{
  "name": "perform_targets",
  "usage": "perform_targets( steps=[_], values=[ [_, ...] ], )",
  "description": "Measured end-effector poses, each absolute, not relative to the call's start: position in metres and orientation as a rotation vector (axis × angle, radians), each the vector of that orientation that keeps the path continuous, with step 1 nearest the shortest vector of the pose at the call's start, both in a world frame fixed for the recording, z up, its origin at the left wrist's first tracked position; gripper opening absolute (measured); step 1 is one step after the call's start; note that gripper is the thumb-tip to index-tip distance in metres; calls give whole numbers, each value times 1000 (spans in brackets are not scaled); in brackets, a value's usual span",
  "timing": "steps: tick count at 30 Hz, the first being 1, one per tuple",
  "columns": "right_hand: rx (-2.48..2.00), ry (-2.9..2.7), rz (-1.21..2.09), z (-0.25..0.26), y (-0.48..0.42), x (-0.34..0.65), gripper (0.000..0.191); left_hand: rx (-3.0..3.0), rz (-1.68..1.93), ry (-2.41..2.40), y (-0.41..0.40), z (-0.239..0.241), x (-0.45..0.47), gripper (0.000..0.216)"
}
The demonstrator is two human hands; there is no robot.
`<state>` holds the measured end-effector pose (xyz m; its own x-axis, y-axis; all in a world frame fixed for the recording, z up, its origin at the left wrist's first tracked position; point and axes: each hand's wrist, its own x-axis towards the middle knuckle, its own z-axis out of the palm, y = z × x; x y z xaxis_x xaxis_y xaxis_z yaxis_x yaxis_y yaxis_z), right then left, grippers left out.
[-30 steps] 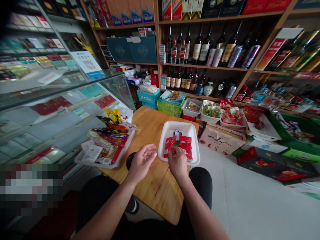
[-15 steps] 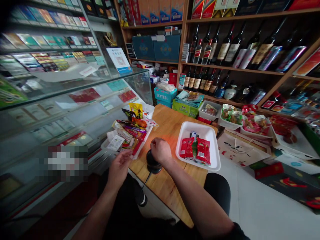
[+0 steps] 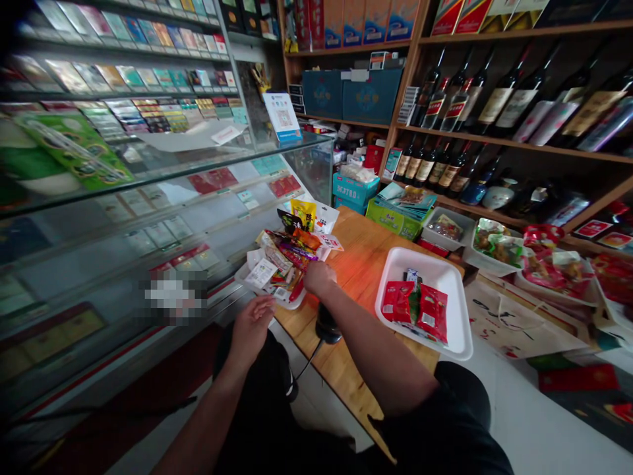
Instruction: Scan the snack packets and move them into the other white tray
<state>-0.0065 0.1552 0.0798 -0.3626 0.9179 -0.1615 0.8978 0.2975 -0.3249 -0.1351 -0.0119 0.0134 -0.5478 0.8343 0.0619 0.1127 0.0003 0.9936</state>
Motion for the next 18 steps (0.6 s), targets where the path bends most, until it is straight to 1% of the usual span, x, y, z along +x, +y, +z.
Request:
perform_targets(
  steps=[4, 9, 14, 18],
  values=[
    [-1818, -2482, 537, 77, 158, -14, 37, 966, 1630, 1680, -12, 12, -137, 33],
    [-1794, -2465, 492, 86, 157, -6, 37, 942, 1652, 1648, -8, 16, -137, 34],
    [-1689, -2400, 511, 101, 154, 25, 38, 904, 1690, 1563, 3, 26, -133, 37],
    [-1585, -2288, 600, 108, 144, 62, 32, 896, 1661, 1535, 15, 35, -126, 43]
  ],
)
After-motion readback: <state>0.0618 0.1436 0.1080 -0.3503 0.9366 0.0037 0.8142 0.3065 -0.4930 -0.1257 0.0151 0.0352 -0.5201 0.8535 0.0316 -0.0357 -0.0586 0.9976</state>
